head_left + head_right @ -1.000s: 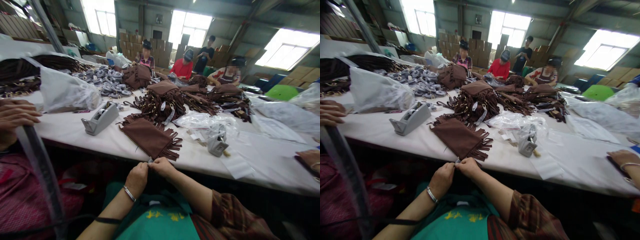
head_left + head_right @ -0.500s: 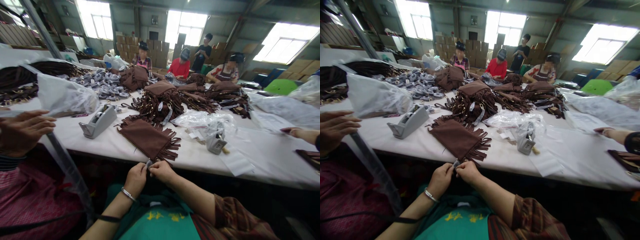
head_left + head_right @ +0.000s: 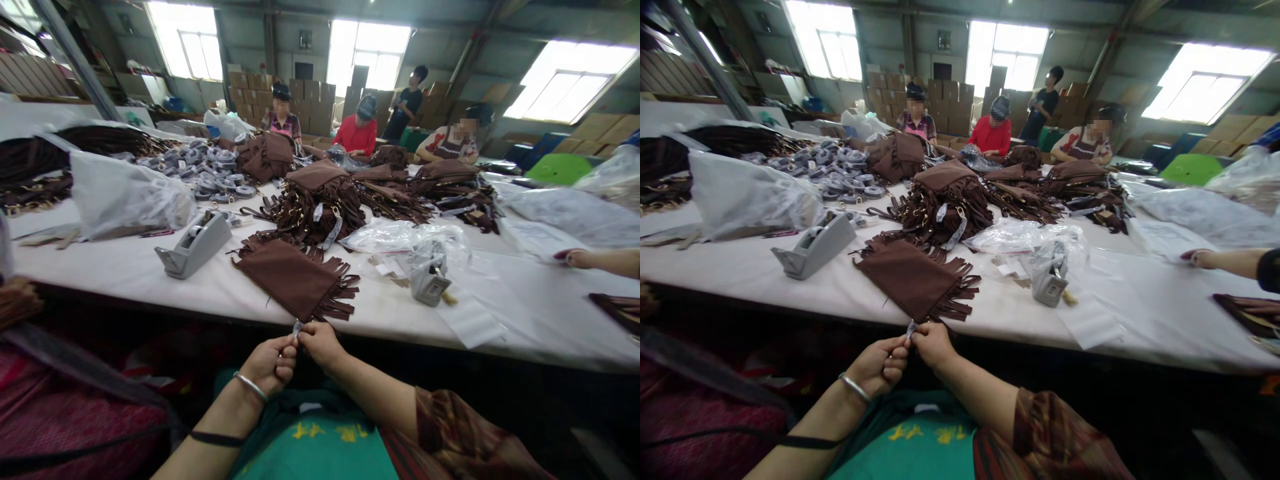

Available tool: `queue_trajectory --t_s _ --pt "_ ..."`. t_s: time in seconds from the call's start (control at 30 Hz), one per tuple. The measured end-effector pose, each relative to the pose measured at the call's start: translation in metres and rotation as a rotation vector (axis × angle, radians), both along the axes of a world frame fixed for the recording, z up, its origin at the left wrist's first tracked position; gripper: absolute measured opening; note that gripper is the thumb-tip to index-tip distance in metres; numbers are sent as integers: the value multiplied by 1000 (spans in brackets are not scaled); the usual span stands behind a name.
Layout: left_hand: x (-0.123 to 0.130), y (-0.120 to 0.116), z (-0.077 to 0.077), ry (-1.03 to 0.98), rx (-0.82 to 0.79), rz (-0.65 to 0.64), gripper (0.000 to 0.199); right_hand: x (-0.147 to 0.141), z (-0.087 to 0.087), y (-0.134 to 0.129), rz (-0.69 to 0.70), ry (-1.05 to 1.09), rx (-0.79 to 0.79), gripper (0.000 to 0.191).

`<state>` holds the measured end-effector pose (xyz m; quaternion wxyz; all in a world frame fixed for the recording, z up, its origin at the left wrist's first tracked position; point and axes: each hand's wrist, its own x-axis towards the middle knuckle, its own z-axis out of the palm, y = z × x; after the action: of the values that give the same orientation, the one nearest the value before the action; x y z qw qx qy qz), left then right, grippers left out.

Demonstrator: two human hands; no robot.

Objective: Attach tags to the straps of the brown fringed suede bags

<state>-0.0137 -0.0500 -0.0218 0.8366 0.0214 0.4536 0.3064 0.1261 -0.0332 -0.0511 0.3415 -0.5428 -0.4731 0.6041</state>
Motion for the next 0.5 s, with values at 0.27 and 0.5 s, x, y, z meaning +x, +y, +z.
queue_trajectory --t_s 0.27,0.5 --pt "10 -9 -4 543 417 -46 17 0 -6 2 160 -206 -169 16" --pt "3 -12 -9 1183 990 -199 26 27 55 16 441 -703 654 20"
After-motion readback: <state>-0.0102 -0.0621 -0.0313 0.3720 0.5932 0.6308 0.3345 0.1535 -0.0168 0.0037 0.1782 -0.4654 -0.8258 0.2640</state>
